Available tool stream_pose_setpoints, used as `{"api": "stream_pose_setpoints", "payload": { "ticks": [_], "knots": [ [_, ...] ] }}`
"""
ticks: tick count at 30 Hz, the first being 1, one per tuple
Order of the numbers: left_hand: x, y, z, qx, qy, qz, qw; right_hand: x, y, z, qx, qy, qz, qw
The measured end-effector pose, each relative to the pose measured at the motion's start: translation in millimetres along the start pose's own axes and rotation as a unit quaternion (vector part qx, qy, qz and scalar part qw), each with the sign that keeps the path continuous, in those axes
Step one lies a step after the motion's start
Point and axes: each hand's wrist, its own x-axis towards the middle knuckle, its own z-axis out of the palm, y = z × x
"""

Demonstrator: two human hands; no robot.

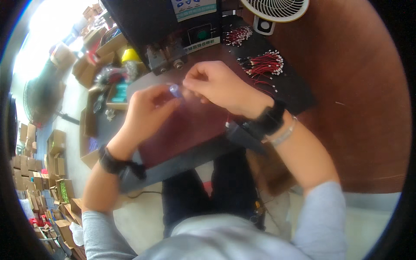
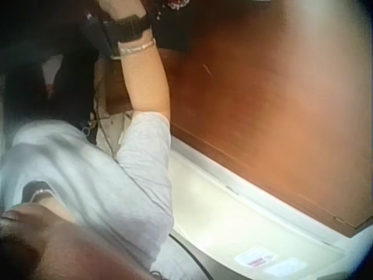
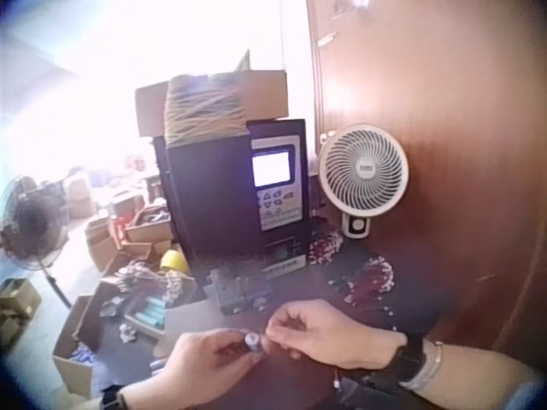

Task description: Spot welding wires onto rechargeable batteries using a workstation welding machine.

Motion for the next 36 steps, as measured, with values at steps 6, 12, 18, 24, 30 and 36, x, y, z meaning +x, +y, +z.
{"api": "stream_pose_setpoints", "payload": {
  "ticks": [6, 12, 18, 24, 30, 36],
  "knots": [
    [15.8, -16.3, 15.4, 0.033, 0.040, -0.021, 0.998, 14.8, 10.5, -10.5, 0.098, -0.002, 0.012, 0.995],
    [15.4, -15.5, 15.8, 0.021, 0.058, -0.040, 0.997, 22.5, 11.9, -11.1, 0.120, 0.000, 0.021, 0.992],
    [15.0, -15.3, 16.0, 0.012, 0.072, -0.054, 0.996, 25.5, 16.9, -13.4, 0.162, 0.000, 0.049, 0.986],
    [15.2, -19.8, 18.5, 0.033, 0.103, -0.026, 0.994, 27.2, 17.1, -14.0, 0.173, -0.009, 0.046, 0.984],
    [18.7, -22.6, 15.6, 0.010, 0.090, -0.049, 0.995, 30.4, 17.1, -14.6, 0.142, -0.004, 0.013, 0.990],
    [20.0, -23.6, 17.1, 0.016, 0.086, -0.042, 0.995, 31.1, 19.9, -15.9, 0.097, -0.006, 0.002, 0.995]
  ]
}}
